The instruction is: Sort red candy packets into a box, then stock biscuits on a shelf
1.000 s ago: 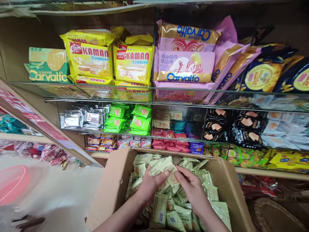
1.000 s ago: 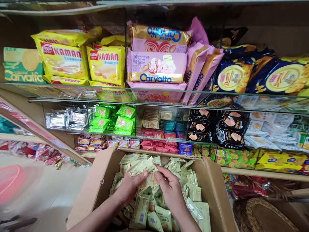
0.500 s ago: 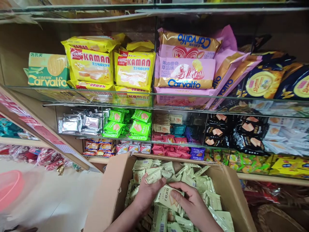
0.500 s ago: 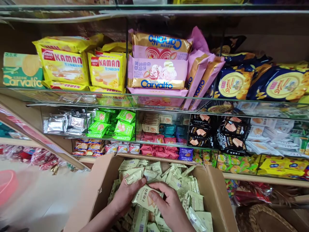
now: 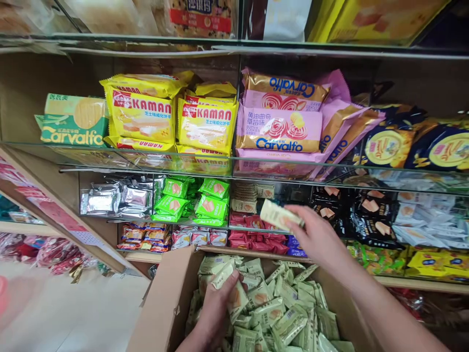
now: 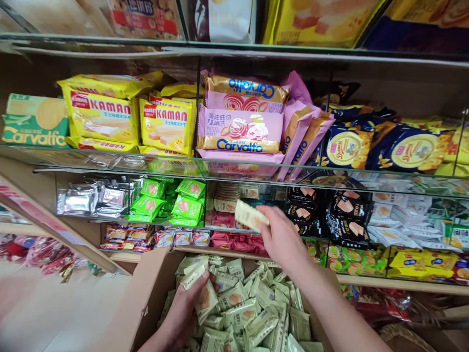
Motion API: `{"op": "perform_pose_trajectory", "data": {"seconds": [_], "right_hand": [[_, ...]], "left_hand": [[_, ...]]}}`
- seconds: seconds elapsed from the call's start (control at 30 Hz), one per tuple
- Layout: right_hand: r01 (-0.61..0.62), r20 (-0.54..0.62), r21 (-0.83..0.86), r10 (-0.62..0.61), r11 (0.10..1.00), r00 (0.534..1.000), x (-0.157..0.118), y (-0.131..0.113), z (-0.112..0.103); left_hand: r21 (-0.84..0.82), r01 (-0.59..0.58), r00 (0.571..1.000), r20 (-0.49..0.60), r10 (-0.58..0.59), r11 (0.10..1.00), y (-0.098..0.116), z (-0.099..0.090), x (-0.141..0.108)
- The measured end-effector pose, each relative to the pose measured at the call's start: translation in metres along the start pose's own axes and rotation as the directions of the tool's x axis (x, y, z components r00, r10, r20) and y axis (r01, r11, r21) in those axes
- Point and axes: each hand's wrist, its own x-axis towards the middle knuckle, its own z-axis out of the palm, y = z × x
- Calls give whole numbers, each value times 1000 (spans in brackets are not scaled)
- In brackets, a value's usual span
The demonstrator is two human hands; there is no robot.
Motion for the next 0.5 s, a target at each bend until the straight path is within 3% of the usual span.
{"op": "perform_pose_trajectory", "data": {"seconds": [0.07,0.17,0.3,0.5], "right_hand": [[-45,-65,-207,32,977,997,36,3,6],[-138,1,-374,150,917,989,80,8,27],[-192,71,-399,239,897,968,115,22,53],[-236,121,-367,298,900,947,139,47,76]], "left_hand": [[34,-8,1000,-15,8,999,-4,0,0],[108,-59,998,-22,62,992,-7,2,-1],[122,-81,995,-41,86,989,-9,2,-2],[126,-75,997,-23,78,989,-15,0,-2]]}}
